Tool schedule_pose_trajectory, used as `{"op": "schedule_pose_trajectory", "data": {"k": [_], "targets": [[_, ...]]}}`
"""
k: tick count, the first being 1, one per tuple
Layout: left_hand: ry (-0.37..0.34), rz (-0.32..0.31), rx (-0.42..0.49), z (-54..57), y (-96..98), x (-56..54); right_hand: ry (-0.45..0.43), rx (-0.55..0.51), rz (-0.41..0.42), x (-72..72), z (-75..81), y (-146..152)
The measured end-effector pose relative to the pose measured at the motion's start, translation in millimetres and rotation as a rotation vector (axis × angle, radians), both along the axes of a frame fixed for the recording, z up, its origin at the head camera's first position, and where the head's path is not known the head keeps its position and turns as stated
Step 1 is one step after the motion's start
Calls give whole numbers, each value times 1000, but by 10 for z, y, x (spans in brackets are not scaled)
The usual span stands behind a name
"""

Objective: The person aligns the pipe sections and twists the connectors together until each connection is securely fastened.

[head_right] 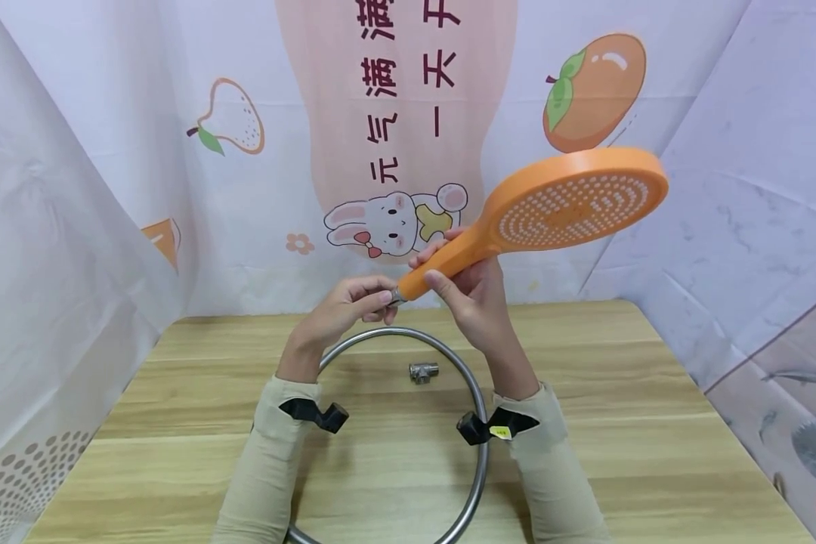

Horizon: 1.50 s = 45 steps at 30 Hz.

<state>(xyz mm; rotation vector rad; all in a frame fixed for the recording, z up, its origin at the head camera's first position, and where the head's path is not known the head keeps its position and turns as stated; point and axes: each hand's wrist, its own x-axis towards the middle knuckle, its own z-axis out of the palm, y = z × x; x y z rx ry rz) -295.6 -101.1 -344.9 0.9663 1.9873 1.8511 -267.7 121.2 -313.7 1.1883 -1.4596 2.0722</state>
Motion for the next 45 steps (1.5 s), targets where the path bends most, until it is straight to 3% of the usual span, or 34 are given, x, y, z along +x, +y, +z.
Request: {"op": "schedule_pose_trajectory", "data": {"k": [20,32,45], "targets": [[8,-28,37,-38,5,15,-10,11,-15,25,-16,15],[103,-71,50,-53,-10,-27,31,-10,-3,20,-3,15],[127,-30,60,-50,35,-36,26,-39,-29,13,10,-5]]}}
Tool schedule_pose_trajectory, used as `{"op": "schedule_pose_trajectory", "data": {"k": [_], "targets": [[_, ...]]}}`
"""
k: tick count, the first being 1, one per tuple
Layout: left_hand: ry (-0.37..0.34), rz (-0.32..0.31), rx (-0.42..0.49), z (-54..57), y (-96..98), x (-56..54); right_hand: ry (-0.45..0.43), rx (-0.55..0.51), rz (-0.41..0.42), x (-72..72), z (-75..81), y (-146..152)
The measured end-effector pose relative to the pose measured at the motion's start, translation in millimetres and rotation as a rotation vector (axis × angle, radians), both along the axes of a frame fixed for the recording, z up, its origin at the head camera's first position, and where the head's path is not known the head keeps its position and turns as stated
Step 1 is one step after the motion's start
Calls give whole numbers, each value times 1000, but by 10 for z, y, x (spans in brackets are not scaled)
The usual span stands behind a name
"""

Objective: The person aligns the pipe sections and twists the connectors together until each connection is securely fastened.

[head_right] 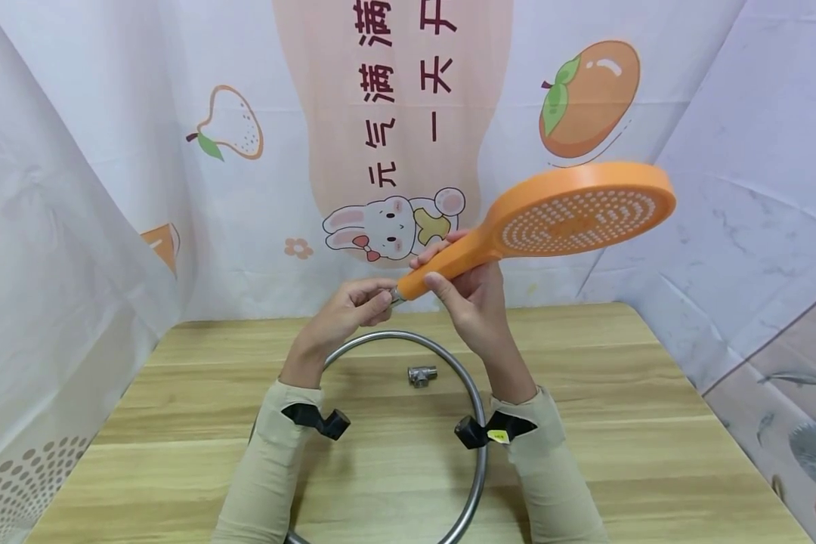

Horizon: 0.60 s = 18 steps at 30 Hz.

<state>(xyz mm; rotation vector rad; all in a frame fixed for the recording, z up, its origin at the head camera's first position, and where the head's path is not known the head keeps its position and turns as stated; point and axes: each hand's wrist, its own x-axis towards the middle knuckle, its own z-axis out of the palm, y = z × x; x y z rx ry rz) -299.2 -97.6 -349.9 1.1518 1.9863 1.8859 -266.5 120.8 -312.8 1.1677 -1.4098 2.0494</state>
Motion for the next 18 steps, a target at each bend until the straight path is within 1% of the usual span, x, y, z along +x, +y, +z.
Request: {"op": "schedule_pose_trajectory", "data": {"k": [5,7,11,13,15,18], "targets": [[-4,46,47,-15,29,6,-37,-13,-39,8,-18,-3],[-17,71,72,-22,43,14,-43,-14,-46,10,-27,-9],[-66,140,111,-15,77,29,-38,-25,-57,-1,-31,-28],[-70,177,110,-4,84,29,-32,-31,-59,-8,-24,-35],[-61,183,108,8,80,27,-33,-32,-58,-12,-23,-35],[-26,148,105,18,63,11,-45,-28,-62,-14,-28,-27]]}}
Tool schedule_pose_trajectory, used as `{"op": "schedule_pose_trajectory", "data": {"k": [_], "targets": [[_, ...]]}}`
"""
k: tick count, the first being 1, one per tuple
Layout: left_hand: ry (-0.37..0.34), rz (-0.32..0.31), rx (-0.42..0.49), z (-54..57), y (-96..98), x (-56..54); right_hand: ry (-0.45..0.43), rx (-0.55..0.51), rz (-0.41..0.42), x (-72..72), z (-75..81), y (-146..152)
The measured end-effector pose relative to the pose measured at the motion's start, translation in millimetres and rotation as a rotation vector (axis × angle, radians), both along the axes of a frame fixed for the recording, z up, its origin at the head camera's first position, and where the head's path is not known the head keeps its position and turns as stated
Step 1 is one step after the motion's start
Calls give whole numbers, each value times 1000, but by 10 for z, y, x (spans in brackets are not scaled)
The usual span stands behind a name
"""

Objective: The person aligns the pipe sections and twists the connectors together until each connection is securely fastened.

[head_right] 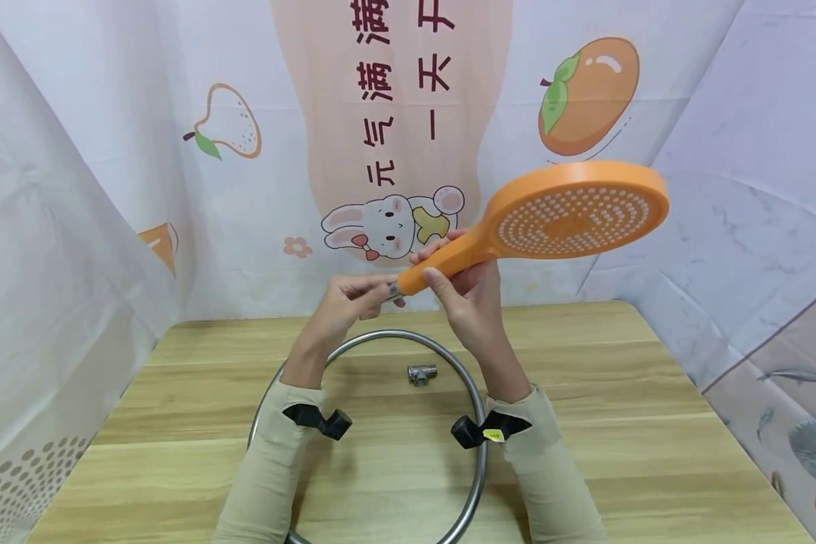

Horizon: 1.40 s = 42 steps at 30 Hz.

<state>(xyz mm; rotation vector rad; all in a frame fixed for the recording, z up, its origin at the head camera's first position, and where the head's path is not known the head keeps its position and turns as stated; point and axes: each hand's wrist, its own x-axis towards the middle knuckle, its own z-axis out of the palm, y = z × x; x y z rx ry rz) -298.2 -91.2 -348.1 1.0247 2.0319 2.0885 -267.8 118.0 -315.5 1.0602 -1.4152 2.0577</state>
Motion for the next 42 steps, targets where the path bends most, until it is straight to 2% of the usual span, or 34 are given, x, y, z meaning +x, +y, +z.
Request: {"op": "schedule_pose_trajectory", "data": {"k": [5,11,19,25,28,35,42], "targets": [[37,-73,-28,20,-36,-16,-21,-9,-2,-10,3,1],[-34,-126,-58,9,-70,-23,-7,0,19,-4,2,-16],[-91,-103,30,2,-88,-21,18,0,39,12,33,-53],[-130,-44,77,15,-95,4,15,-2,40,23,35,-55],[-114,-30,56,21,-86,3,3,-9,18,33,29,-44],[-63,-87,-28,45,-51,2,-28,-18,7,28,30,-2],[-100,-166,-85,43,-51,3,-26,22,26,33,51,10]]}}
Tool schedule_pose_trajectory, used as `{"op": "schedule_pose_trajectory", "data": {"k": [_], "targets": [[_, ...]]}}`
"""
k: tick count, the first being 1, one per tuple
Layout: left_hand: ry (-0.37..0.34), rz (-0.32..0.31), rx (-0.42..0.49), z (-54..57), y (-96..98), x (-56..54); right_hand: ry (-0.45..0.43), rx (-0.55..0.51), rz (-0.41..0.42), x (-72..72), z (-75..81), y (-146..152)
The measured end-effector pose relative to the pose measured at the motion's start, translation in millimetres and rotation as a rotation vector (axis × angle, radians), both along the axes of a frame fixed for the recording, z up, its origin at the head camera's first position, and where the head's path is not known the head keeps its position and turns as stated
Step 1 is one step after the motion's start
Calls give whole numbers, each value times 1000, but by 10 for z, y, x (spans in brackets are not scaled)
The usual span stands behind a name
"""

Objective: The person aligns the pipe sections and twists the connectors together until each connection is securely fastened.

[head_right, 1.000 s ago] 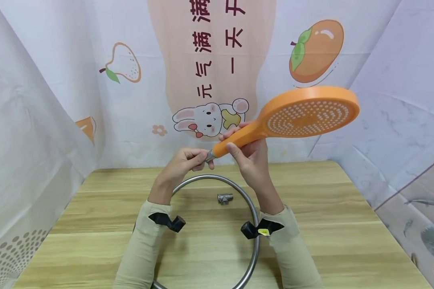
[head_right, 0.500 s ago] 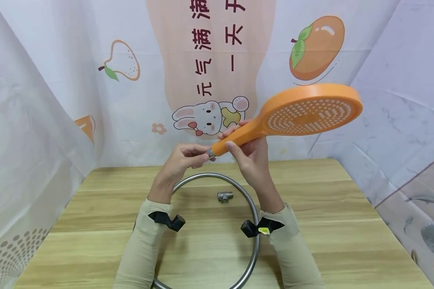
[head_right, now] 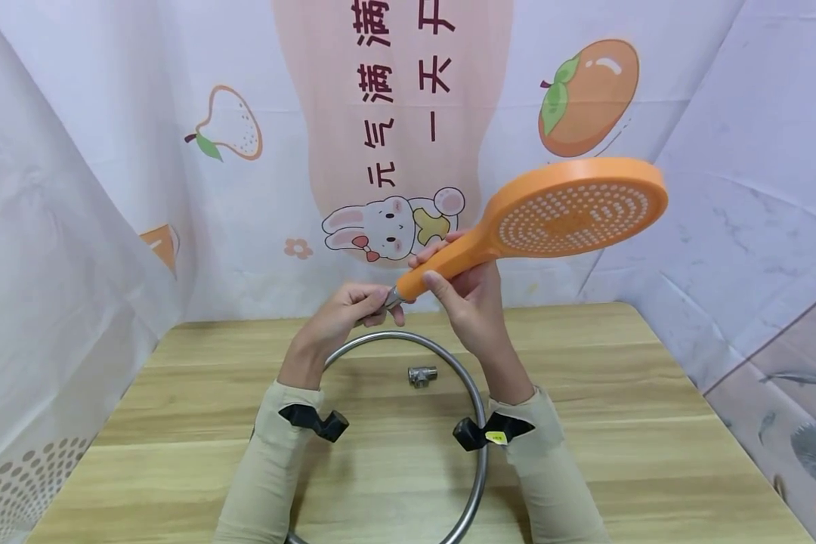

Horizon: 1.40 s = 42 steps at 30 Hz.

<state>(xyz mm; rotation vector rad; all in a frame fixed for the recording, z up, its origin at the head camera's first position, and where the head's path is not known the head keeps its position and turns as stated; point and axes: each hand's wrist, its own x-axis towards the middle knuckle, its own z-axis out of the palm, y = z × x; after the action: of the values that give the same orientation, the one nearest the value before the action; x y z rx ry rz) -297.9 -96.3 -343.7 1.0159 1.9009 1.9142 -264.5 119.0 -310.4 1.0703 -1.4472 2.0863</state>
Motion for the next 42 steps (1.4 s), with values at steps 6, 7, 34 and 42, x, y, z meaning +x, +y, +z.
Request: {"op": "schedule_pose_trajectory", "data": {"k": [6,7,34,42], "targets": [[7,31,47,-26,12,8,-19,18,-35,16,7,-19],[3,43,48,-28,15,12,-29,12,-39,18,7,-21],[-43,19,34,-4,3,-22,-108,-35,-54,14,3,-12],[-62,-17,13,3,-33,-6,-77,-23,-22,13,11,-32]]}}
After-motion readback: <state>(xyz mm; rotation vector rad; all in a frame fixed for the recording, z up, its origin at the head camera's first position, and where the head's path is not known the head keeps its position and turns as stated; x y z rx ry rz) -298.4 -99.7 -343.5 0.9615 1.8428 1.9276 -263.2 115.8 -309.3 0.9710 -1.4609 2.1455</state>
